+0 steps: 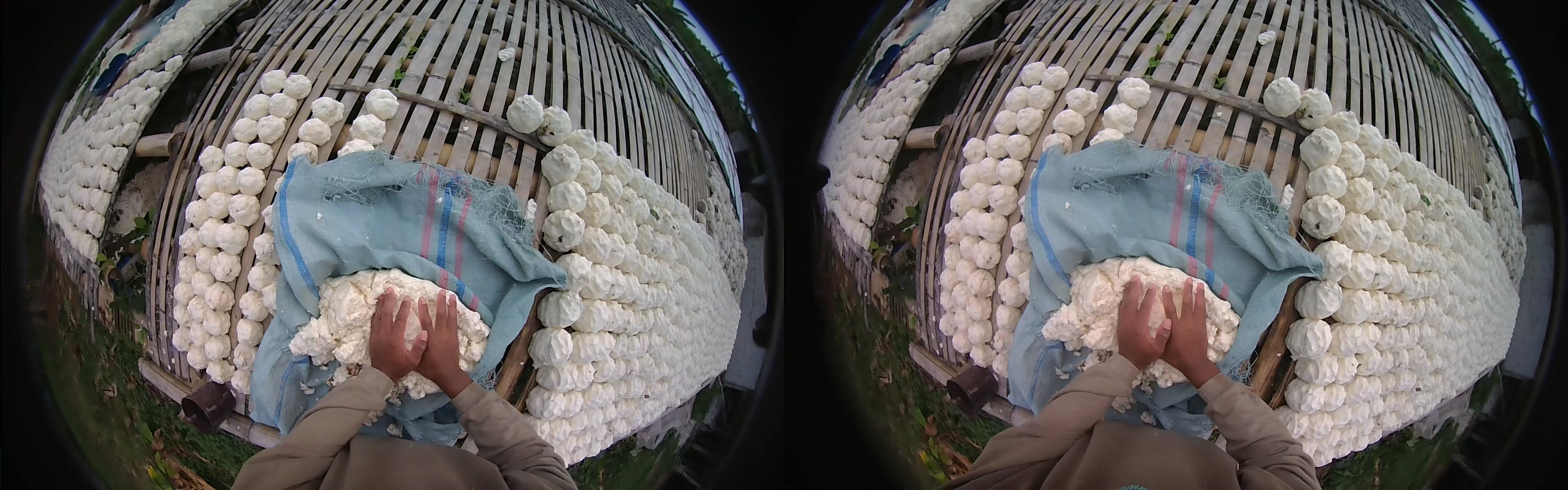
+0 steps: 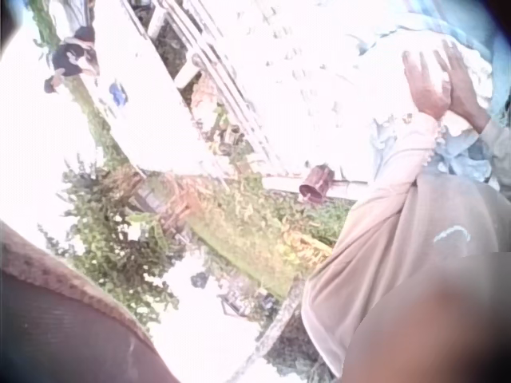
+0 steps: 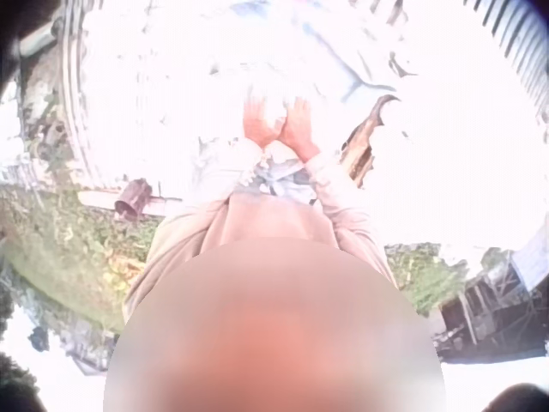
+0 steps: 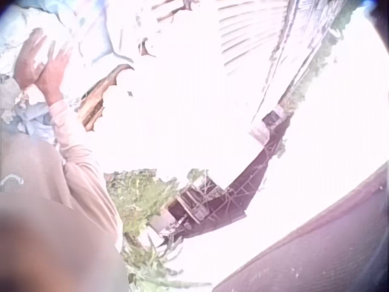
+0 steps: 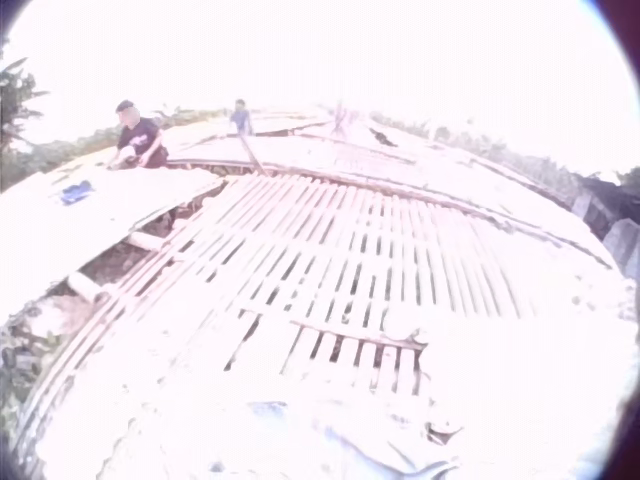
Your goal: The person repeatedly scoops a white crumbly mass from a cloth, rolls it into a ball between both hands, and places the formed ball onto a bamboo rack. The process continues in a steady rhythm, adding to a growing array of identical white balls.
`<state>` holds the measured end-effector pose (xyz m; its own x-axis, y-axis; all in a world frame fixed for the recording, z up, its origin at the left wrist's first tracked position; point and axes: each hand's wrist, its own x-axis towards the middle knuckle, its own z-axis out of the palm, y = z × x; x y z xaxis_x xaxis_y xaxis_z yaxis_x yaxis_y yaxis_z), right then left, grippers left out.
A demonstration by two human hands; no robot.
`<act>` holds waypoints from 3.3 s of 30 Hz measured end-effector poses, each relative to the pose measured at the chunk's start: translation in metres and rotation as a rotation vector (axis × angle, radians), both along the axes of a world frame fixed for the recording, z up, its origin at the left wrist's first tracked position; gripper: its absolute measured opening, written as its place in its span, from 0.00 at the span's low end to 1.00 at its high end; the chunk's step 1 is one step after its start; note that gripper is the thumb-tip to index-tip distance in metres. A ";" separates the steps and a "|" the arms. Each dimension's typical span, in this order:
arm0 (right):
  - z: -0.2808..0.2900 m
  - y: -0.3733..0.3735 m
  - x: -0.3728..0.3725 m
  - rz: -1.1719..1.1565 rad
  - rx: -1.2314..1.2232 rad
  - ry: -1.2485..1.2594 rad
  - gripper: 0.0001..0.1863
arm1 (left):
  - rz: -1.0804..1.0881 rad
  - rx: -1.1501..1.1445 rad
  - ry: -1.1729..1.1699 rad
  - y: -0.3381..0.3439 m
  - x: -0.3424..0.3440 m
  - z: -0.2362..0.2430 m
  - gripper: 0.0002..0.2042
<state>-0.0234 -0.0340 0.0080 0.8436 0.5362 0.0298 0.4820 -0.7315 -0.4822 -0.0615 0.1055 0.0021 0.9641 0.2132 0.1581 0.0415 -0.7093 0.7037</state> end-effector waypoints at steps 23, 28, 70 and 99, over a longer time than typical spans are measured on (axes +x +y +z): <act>0.061 0.057 -0.008 -0.409 0.392 0.367 0.40 | 0.307 -1.682 0.207 0.022 -0.003 0.003 0.25; 0.119 0.080 0.005 -0.337 0.637 -0.050 0.21 | 0.036 -2.071 0.162 0.072 -0.009 0.081 0.33; 0.145 0.068 0.002 -0.211 0.449 -0.104 0.27 | 0.193 -1.785 0.271 0.037 0.002 0.075 0.36; 0.108 0.004 0.215 -0.529 0.947 0.311 0.35 | -0.081 -1.043 -0.111 0.058 0.082 0.102 0.34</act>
<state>0.1913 -0.0304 0.1161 0.9997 -0.0176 -0.0165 -0.0180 -0.0842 -0.9963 0.0207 0.1633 0.1039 0.9729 0.2301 0.0216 -0.0810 0.2520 0.9643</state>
